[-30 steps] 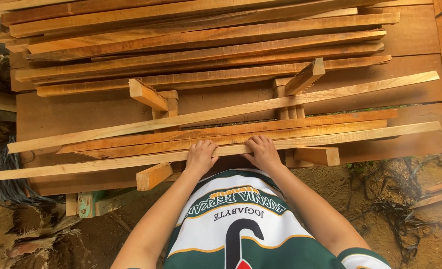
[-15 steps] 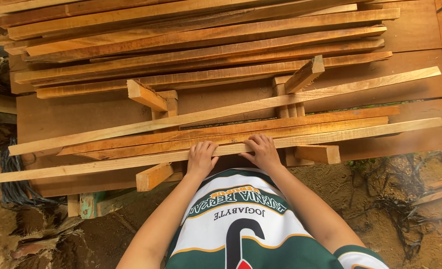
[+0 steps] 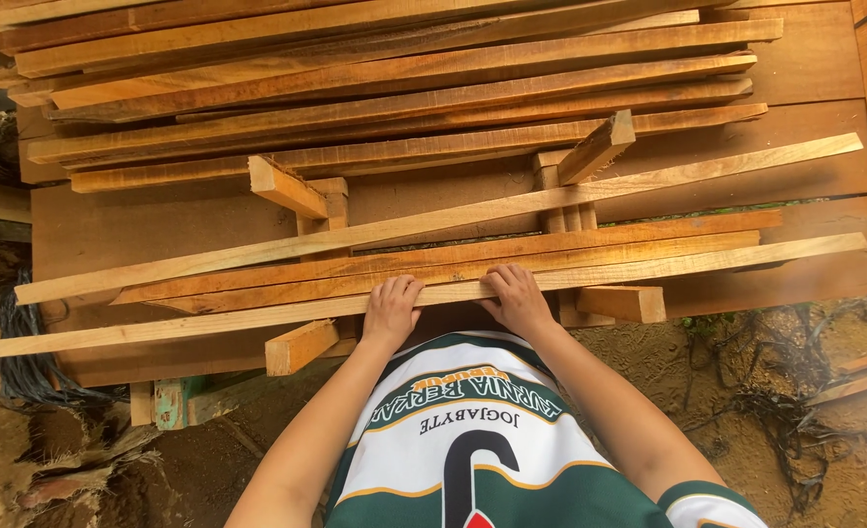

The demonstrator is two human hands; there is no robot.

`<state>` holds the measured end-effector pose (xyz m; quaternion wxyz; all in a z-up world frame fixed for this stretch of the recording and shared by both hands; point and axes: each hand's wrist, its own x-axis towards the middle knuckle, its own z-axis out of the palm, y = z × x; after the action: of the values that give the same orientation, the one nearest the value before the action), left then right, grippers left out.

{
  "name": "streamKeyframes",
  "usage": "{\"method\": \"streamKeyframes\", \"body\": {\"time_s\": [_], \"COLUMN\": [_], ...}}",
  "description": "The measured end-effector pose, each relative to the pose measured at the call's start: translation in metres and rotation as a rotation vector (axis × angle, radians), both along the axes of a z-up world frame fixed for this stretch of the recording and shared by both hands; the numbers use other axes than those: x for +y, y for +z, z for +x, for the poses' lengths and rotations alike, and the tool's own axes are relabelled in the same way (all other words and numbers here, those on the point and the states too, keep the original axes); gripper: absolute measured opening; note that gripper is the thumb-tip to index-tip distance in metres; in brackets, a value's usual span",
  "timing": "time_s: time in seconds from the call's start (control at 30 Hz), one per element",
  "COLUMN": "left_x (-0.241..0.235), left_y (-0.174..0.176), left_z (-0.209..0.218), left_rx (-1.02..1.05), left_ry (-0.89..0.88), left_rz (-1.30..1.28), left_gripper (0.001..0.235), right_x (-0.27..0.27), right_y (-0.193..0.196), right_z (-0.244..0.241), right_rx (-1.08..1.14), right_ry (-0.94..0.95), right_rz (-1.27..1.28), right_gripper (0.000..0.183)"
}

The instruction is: The person arranges and stacks long wooden planks on a wooden workbench. They pick up planks from a pile, align them, and place them onto a support structure, occasionally moving bundles of wood to organize the workspace.

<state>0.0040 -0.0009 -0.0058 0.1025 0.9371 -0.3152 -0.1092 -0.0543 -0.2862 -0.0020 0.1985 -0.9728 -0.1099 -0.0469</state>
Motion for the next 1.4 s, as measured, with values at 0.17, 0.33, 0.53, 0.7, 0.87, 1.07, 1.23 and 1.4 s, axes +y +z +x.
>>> {"method": "streamKeyframes", "body": {"time_s": [0.17, 0.33, 0.53, 0.7, 0.87, 1.07, 1.23, 1.4], "left_x": [0.001, 0.004, 0.002, -0.004, -0.025, -0.039, -0.034, -0.034], "left_y": [0.019, 0.021, 0.019, 0.007, 0.010, 0.014, -0.001, 0.018], "left_z": [0.021, 0.038, 0.048, 0.065, 0.104, 0.143, 0.157, 0.158], "left_rx": [0.063, 0.059, 0.086, 0.033, 0.005, 0.239, 0.285, 0.183], "left_ry": [0.040, 0.072, 0.096, 0.083, 0.174, 0.247, 0.178, 0.138], "left_rz": [-0.057, -0.034, -0.007, 0.001, -0.020, 0.104, 0.188, 0.177], "left_gripper": [0.045, 0.040, 0.055, 0.044, 0.045, 0.082, 0.068, 0.049], "right_x": [0.002, -0.002, -0.003, -0.008, -0.014, -0.023, -0.037, -0.039], "right_y": [0.027, 0.020, 0.023, 0.016, 0.009, 0.024, 0.016, 0.021], "right_z": [0.018, 0.036, 0.052, 0.067, 0.112, 0.155, 0.177, 0.179], "right_rx": [-0.050, -0.076, -0.012, -0.004, -0.048, 0.152, 0.380, 0.253], "right_ry": [0.006, -0.017, -0.004, 0.030, -0.024, 0.007, 0.098, 0.189], "right_rz": [-0.001, 0.041, -0.001, -0.088, -0.120, -0.104, -0.241, -0.238], "right_gripper": [0.038, 0.036, 0.052, 0.041, 0.045, 0.061, 0.058, 0.043]}}
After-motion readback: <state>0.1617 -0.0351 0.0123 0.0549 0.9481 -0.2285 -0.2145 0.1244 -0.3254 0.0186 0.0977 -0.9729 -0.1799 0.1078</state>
